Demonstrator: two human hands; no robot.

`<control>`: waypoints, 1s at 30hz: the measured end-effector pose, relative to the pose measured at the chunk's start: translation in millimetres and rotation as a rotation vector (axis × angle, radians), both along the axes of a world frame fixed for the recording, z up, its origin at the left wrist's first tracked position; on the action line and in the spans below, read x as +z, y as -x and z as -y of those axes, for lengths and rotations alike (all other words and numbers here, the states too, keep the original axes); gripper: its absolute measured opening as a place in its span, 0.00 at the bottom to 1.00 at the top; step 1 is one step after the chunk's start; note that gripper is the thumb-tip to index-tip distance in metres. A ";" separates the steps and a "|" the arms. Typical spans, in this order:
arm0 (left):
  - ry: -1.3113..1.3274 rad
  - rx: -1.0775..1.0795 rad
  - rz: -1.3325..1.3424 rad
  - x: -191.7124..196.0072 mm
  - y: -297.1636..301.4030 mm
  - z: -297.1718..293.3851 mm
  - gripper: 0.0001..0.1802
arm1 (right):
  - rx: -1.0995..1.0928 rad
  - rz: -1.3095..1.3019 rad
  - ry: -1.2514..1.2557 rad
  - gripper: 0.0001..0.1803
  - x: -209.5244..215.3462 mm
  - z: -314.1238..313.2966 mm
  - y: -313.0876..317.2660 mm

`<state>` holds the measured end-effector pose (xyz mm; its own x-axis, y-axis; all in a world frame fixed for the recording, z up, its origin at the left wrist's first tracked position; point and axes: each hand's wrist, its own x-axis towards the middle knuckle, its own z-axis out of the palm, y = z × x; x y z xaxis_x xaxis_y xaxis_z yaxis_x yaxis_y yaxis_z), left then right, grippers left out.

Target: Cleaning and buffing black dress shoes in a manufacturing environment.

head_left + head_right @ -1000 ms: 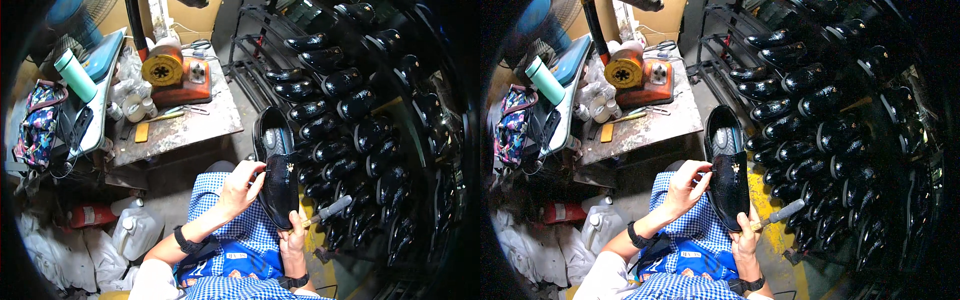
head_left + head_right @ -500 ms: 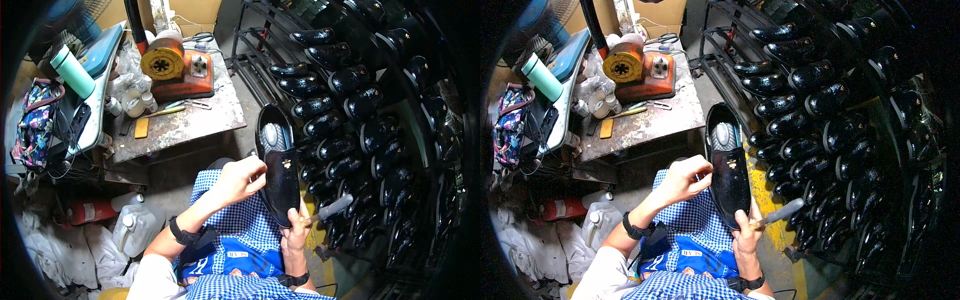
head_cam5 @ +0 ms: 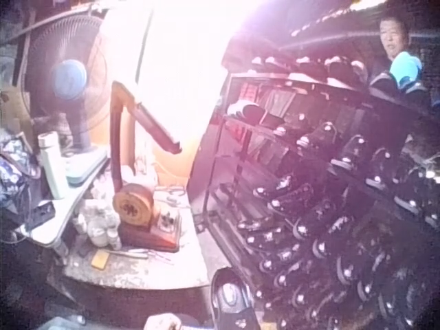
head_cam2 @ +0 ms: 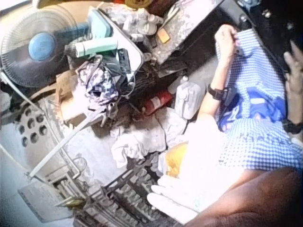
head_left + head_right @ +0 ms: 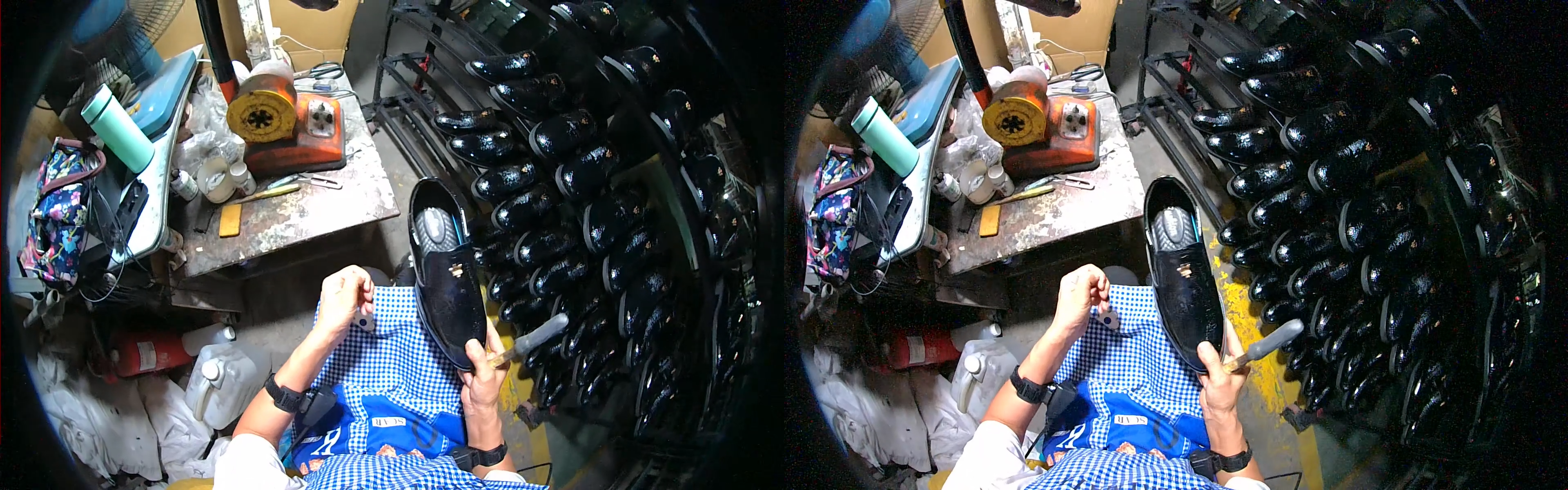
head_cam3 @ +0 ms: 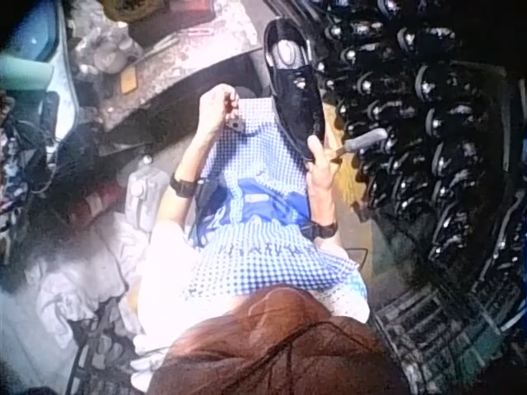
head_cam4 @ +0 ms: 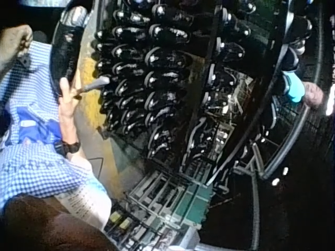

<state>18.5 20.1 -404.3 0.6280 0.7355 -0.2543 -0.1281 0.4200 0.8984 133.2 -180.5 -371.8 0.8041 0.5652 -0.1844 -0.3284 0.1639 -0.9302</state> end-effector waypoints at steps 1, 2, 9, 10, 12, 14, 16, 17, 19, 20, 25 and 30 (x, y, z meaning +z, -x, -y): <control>-0.005 0.005 0.001 -0.5 1.2 -0.1 0.12 | 0.005 0.001 -0.005 0.29 1.6 -5.8 2.0; -0.020 0.026 -0.004 -0.9 1.9 -0.4 0.13 | -0.005 0.148 0.012 0.30 6.7 -13.3 4.2; 0.023 0.188 0.070 -17.4 8.2 0.3 0.18 | 0.034 0.676 0.275 0.34 16.8 -42.6 -13.5; 0.022 0.239 0.046 -21.9 8.1 1.7 0.19 | 0.018 0.705 0.306 0.33 18.4 -50.1 -16.3; 0.033 0.353 0.012 -31.9 7.8 6.0 0.17 | -0.018 0.916 0.363 0.34 19.8 -68.5 -27.7; -0.002 0.476 0.027 -40.2 8.6 9.0 0.13 | -0.038 1.026 0.406 0.36 17.7 -88.0 -46.2; -0.025 0.610 0.048 -51.6 11.6 10.1 0.11 | -0.012 0.934 0.263 0.37 7.6 -108.5 -69.6; -0.015 0.664 0.043 -58.5 16.6 8.0 0.10 | -0.039 1.208 0.254 0.38 15.4 -127.1 -77.1; -0.043 0.748 0.056 -64.7 29.7 2.1 0.09 | 0.017 1.212 0.391 0.38 34.5 -157.6 -78.0; -0.049 0.766 0.075 -60.2 30.2 0.5 0.12 | 0.011 1.241 0.342 0.37 37.7 -173.0 -85.5; -0.170 0.544 -0.017 -49.4 32.4 20.8 0.24 | -0.012 1.231 0.258 0.33 49.4 -250.1 -103.7; -0.305 0.380 -0.095 -77.8 26.2 47.5 0.25 | -0.052 1.183 0.034 0.33 52.6 -322.4 -136.9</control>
